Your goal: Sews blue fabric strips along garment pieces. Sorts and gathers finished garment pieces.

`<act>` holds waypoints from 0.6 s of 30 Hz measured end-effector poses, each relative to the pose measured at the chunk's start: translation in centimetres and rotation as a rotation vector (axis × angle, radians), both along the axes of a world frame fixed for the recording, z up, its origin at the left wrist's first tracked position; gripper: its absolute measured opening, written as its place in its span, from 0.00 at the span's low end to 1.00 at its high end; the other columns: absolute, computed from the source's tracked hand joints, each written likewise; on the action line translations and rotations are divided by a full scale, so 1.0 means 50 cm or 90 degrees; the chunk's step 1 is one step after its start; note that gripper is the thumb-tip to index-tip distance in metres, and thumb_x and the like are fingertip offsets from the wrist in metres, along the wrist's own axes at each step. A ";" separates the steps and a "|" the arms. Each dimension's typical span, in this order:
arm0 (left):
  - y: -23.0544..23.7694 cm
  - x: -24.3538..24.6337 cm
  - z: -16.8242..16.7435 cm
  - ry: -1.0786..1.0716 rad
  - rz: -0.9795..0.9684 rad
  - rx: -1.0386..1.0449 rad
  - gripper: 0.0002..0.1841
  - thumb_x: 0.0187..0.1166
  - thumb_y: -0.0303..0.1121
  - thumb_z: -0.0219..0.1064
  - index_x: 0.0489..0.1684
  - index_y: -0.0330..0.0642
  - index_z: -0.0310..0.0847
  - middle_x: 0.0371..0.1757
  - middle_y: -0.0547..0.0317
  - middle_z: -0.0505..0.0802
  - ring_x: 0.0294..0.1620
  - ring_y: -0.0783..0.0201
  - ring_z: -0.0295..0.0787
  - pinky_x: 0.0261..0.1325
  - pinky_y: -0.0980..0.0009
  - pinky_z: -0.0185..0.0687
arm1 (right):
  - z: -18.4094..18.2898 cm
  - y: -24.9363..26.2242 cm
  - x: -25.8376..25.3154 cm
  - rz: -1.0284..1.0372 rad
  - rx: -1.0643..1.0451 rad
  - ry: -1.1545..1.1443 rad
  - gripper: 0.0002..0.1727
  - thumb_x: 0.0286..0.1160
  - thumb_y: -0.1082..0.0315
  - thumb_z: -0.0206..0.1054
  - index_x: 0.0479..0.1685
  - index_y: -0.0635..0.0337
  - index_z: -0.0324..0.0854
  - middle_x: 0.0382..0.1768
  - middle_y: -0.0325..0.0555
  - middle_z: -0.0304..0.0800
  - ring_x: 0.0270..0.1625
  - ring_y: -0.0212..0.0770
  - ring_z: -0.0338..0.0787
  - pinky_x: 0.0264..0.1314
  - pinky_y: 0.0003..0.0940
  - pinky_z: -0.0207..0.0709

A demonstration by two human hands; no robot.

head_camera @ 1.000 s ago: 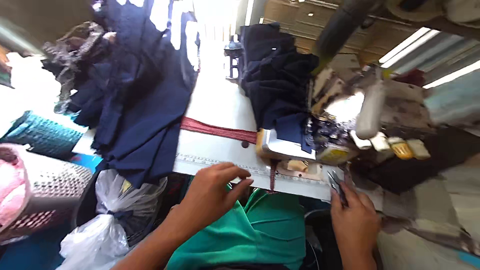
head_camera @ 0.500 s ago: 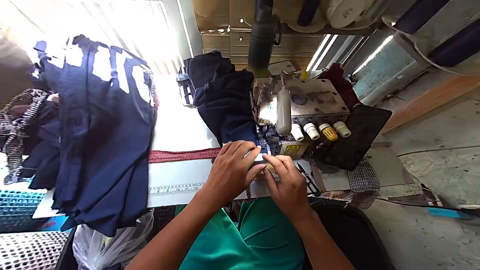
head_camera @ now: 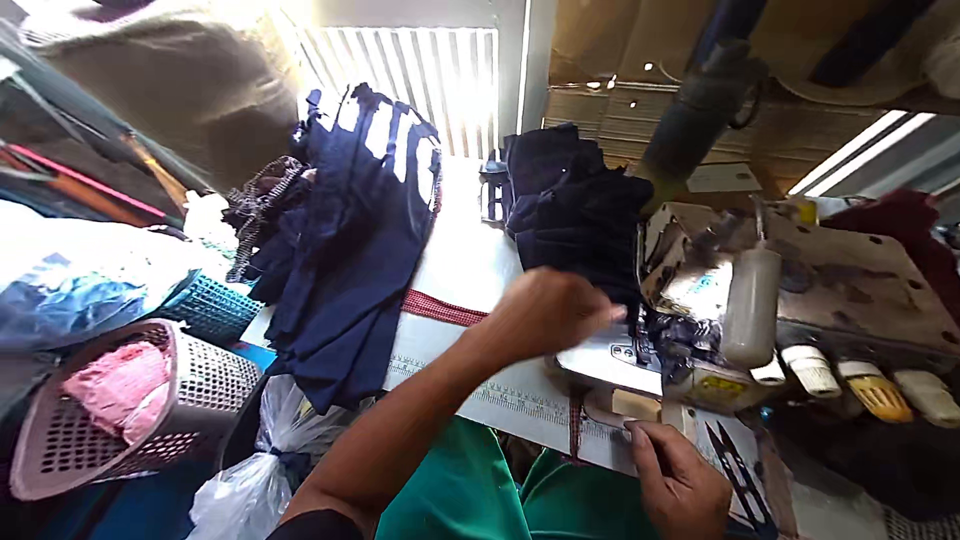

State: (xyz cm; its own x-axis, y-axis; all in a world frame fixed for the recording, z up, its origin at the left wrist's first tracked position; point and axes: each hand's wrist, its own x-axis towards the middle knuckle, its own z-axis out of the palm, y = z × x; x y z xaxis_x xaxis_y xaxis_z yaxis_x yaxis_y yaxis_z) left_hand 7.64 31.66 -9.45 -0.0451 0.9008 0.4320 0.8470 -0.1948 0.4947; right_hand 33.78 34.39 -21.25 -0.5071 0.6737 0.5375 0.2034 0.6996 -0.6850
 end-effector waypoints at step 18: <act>0.028 -0.770 0.107 0.149 0.773 -0.273 0.24 0.80 0.47 0.66 0.58 0.32 0.86 0.67 0.21 0.84 0.71 0.21 0.78 0.65 0.20 0.69 | 0.022 0.002 -0.008 -0.034 -0.059 -0.109 0.14 0.80 0.64 0.63 0.34 0.63 0.91 0.30 0.44 0.93 0.37 0.23 0.89 0.45 0.14 0.80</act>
